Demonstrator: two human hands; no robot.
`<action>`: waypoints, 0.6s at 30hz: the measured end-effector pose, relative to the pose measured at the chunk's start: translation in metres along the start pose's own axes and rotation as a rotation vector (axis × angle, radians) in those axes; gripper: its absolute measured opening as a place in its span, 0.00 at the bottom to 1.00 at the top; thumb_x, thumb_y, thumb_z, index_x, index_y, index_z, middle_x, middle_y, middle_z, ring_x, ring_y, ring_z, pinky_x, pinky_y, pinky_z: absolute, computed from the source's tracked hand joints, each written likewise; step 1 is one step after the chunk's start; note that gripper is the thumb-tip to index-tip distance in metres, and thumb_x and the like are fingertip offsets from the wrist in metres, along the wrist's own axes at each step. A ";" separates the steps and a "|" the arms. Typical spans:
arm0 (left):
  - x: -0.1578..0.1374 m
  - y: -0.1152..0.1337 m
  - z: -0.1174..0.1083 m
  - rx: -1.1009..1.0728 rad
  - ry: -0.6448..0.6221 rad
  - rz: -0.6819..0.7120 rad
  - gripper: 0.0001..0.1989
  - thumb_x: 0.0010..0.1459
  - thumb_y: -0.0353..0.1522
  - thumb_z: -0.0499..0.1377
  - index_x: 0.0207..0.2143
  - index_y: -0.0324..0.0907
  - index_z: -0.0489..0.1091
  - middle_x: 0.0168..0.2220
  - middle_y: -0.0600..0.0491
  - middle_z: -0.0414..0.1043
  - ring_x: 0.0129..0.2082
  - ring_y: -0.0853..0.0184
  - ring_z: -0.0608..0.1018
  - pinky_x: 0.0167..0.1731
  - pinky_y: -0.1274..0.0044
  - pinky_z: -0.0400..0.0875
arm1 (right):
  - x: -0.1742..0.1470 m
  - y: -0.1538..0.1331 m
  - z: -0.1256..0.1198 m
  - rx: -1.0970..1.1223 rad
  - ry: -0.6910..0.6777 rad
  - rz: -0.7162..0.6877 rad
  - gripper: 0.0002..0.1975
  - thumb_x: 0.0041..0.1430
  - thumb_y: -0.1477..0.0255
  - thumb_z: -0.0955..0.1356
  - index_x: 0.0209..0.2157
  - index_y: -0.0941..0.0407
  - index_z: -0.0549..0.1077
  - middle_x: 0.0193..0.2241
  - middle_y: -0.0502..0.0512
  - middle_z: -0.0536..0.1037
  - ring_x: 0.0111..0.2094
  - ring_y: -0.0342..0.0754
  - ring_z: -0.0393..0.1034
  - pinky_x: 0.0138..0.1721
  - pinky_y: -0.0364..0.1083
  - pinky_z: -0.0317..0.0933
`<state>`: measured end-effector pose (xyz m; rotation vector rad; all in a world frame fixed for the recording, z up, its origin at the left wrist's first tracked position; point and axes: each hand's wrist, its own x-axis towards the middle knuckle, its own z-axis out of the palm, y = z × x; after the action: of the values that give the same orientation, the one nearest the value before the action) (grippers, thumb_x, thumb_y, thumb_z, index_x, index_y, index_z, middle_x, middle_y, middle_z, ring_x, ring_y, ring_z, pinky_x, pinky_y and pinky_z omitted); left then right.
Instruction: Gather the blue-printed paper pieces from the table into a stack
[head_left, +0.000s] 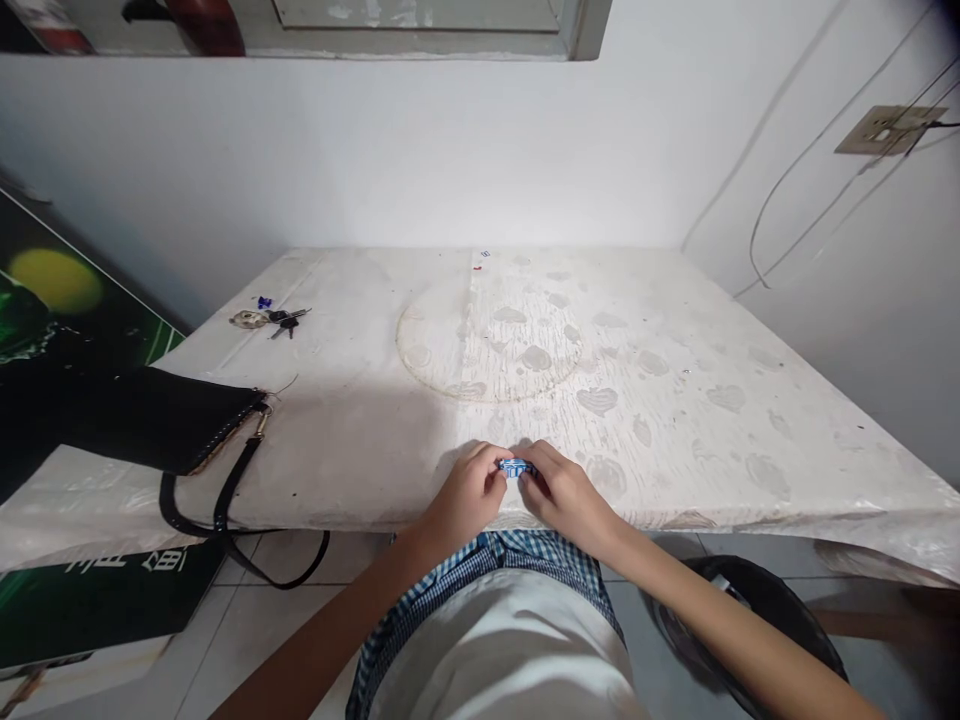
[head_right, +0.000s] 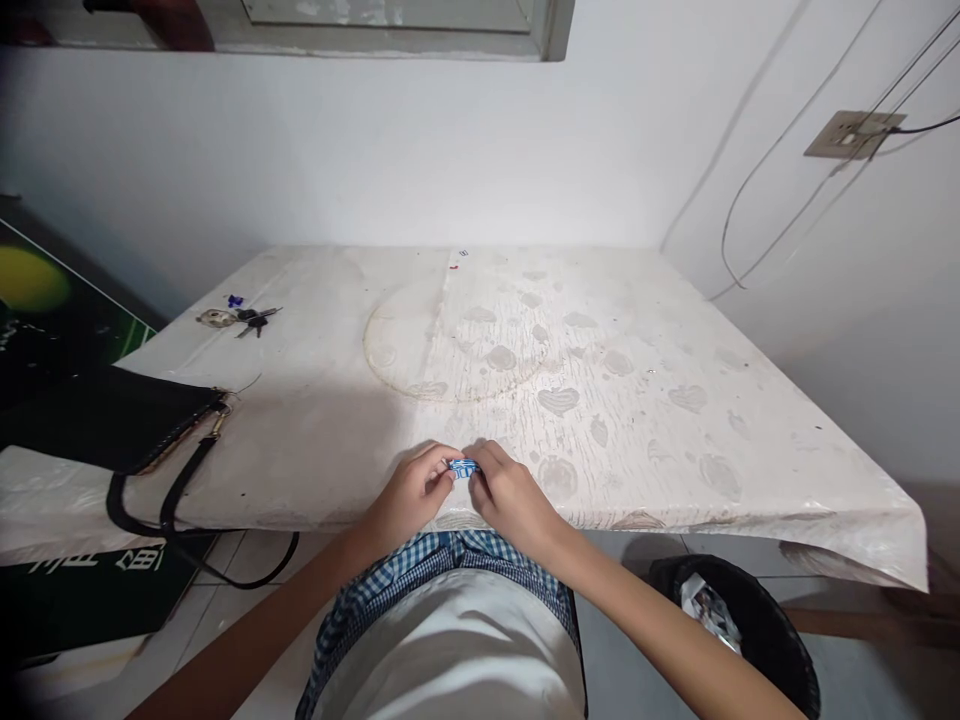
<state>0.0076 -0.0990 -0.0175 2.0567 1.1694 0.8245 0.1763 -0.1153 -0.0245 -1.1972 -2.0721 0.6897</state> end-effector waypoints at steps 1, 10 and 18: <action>0.000 0.000 -0.001 -0.015 -0.006 -0.002 0.12 0.54 0.23 0.50 0.38 0.42 0.68 0.35 0.52 0.69 0.34 0.67 0.72 0.34 0.76 0.68 | 0.000 0.000 0.000 -0.002 -0.001 -0.002 0.19 0.57 0.83 0.59 0.49 0.54 0.65 0.40 0.57 0.69 0.37 0.49 0.67 0.38 0.49 0.64; 0.010 -0.014 -0.002 -0.359 -0.080 -0.185 0.10 0.57 0.31 0.49 0.34 0.37 0.68 0.20 0.55 0.68 0.21 0.71 0.71 0.25 0.78 0.68 | 0.001 0.000 -0.004 0.023 -0.036 0.001 0.19 0.58 0.82 0.59 0.49 0.53 0.66 0.40 0.57 0.69 0.37 0.48 0.67 0.37 0.48 0.64; 0.009 -0.015 0.002 -0.345 -0.037 -0.193 0.08 0.55 0.31 0.51 0.33 0.38 0.69 0.19 0.57 0.65 0.20 0.72 0.69 0.21 0.80 0.65 | 0.000 0.001 -0.002 -0.029 -0.046 0.009 0.19 0.58 0.81 0.59 0.50 0.53 0.65 0.41 0.57 0.68 0.34 0.48 0.67 0.34 0.47 0.64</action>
<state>0.0059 -0.0851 -0.0285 1.6452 1.0986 0.8250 0.1783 -0.1148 -0.0238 -1.2183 -2.1223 0.6997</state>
